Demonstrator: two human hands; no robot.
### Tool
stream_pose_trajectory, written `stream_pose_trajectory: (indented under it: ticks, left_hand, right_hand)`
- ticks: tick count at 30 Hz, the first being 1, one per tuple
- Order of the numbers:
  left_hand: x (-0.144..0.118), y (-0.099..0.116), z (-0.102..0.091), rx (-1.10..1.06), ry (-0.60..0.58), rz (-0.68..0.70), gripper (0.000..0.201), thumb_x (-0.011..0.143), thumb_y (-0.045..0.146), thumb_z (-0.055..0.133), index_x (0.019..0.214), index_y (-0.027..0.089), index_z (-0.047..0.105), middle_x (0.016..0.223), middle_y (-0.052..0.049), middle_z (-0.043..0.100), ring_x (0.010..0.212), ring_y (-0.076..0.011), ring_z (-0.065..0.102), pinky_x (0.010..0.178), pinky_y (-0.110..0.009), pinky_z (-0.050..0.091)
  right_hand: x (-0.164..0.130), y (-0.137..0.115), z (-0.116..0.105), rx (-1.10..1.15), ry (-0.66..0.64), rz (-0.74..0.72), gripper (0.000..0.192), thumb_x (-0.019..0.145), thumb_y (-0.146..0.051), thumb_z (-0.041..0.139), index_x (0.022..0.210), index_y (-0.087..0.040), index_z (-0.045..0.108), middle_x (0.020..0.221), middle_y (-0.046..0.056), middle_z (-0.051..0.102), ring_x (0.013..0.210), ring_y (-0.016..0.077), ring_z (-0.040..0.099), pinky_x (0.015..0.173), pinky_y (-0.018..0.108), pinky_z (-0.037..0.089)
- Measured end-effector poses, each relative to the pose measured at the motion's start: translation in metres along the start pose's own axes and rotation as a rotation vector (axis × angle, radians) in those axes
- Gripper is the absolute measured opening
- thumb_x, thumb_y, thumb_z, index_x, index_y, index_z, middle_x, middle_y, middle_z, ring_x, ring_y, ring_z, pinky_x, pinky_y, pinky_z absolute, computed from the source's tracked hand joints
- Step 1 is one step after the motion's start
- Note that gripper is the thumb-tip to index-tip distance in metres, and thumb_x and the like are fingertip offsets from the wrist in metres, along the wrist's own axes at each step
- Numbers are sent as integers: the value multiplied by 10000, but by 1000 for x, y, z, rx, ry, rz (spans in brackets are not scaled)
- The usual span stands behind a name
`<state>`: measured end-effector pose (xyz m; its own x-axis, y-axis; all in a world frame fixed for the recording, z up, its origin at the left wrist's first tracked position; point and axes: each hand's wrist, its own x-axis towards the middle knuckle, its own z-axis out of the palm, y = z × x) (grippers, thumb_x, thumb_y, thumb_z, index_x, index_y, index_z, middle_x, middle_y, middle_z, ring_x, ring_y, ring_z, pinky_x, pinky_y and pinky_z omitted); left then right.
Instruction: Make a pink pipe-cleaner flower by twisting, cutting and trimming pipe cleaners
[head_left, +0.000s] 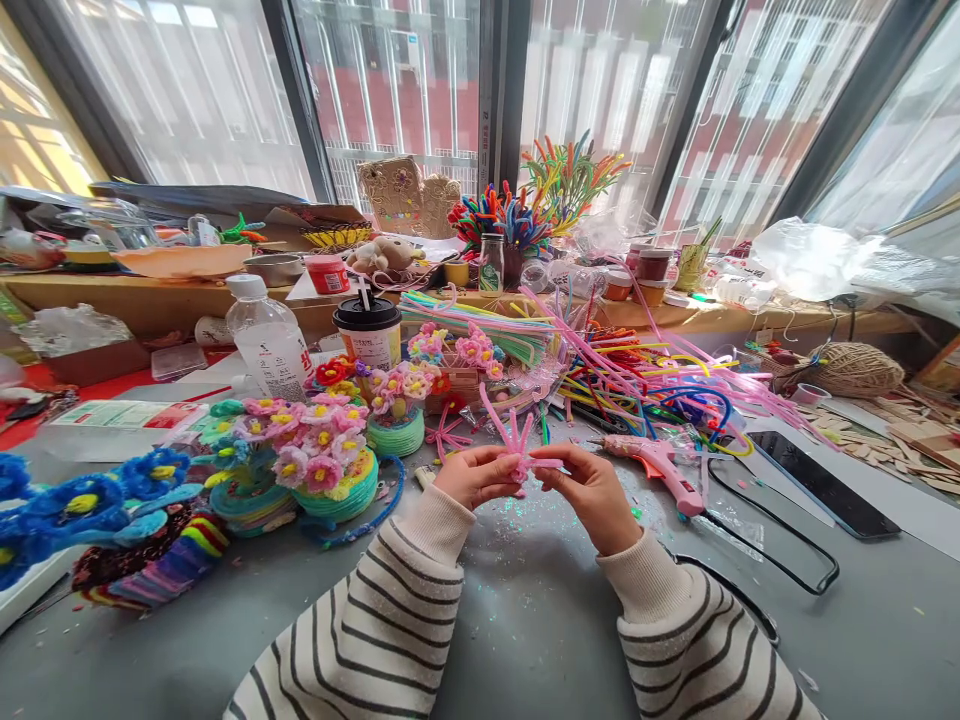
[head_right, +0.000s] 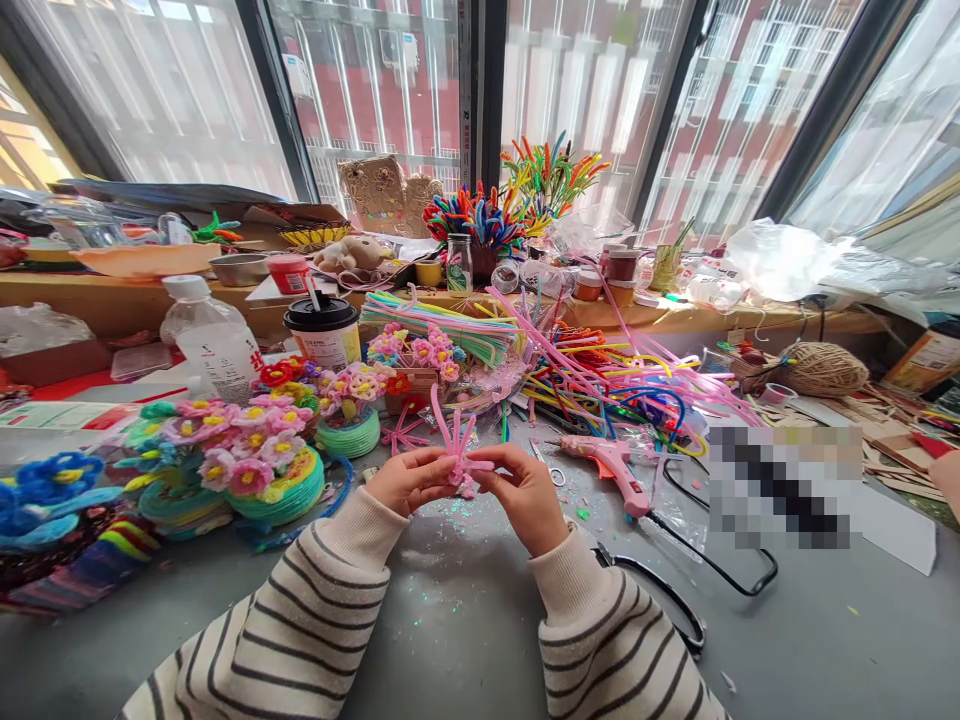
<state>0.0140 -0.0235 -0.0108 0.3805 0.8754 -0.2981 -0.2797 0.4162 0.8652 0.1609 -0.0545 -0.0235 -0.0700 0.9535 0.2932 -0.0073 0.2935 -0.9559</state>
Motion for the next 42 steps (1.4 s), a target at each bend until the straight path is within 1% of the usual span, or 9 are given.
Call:
stream_pose_trajectory:
  ticks: [4, 7, 10, 14, 21, 26, 34, 38, 42]
  left_hand:
    - [0, -1, 0, -26, -25, -23, 231, 436, 200, 689, 603, 92, 572, 526, -18, 603, 515, -112, 574, 522, -204, 490]
    - [0, -2, 1, -39, -16, -26, 220, 441, 190, 687, 598, 93, 566, 522, -21, 606, 505, -108, 573, 509, -199, 490]
    - [-1, -2, 3, -44, -9, -18, 212, 449, 186, 684, 599, 95, 564, 520, -21, 606, 483, -98, 566, 493, -195, 487]
    - [-1, -3, 3, -29, 0, 19, 223, 436, 205, 687, 579, 95, 556, 509, -11, 598, 475, -97, 561, 498, -211, 490]
    - [-1, -3, 6, 44, 28, 30, 238, 409, 221, 692, 564, 94, 564, 490, -4, 588, 470, -97, 558, 456, -183, 467]
    - [2, -4, 4, 62, 46, 8, 263, 395, 219, 697, 588, 89, 576, 516, -23, 603, 511, -122, 572, 497, -215, 481]
    - [0, -4, 4, -30, 50, 45, 239, 436, 214, 683, 618, 83, 599, 534, -40, 614, 504, -123, 561, 525, -266, 496]
    - [2, -4, 3, -32, 41, 36, 254, 421, 210, 689, 626, 85, 603, 541, -36, 616, 506, -126, 561, 517, -272, 497]
    - [3, -3, 2, -19, 56, 12, 247, 410, 198, 693, 610, 86, 602, 534, -34, 613, 492, -117, 560, 501, -243, 492]
  right_hand:
    - [0, -1, 1, 31, 24, -59, 112, 631, -182, 569, 735, -201, 607, 702, -2, 546, 607, 97, 479, 543, 213, 408]
    - [1, 1, 3, 152, 50, -61, 66, 656, -197, 547, 631, -194, 608, 730, -1, 538, 631, 92, 469, 543, 202, 392]
    - [1, 5, 7, 331, 47, 16, 102, 677, -232, 524, 630, -188, 603, 739, 2, 540, 630, 84, 464, 536, 194, 382]
    - [0, 8, 13, 493, 65, 146, 99, 652, -263, 549, 639, -171, 584, 648, -8, 544, 595, 75, 469, 528, 180, 376]
    - [2, 5, 19, 589, 60, 213, 130, 604, -228, 600, 635, -165, 491, 526, -54, 490, 478, 44, 424, 479, 161, 348]
    - [0, 2, 16, 431, 70, 177, 109, 630, -227, 575, 630, -151, 497, 528, -47, 492, 485, 46, 424, 484, 166, 344]
    - [-1, 0, 10, 6, 109, -11, 83, 657, -194, 540, 733, -165, 525, 666, -4, 546, 608, 95, 497, 573, 212, 403]
    - [-2, 4, 10, -176, 141, -78, 106, 675, -192, 505, 776, -170, 532, 680, 10, 569, 623, 114, 528, 584, 225, 427]
    - [-4, 5, 10, -328, 120, -140, 120, 674, -172, 480, 773, -168, 548, 664, 11, 572, 595, 117, 530, 565, 226, 435]
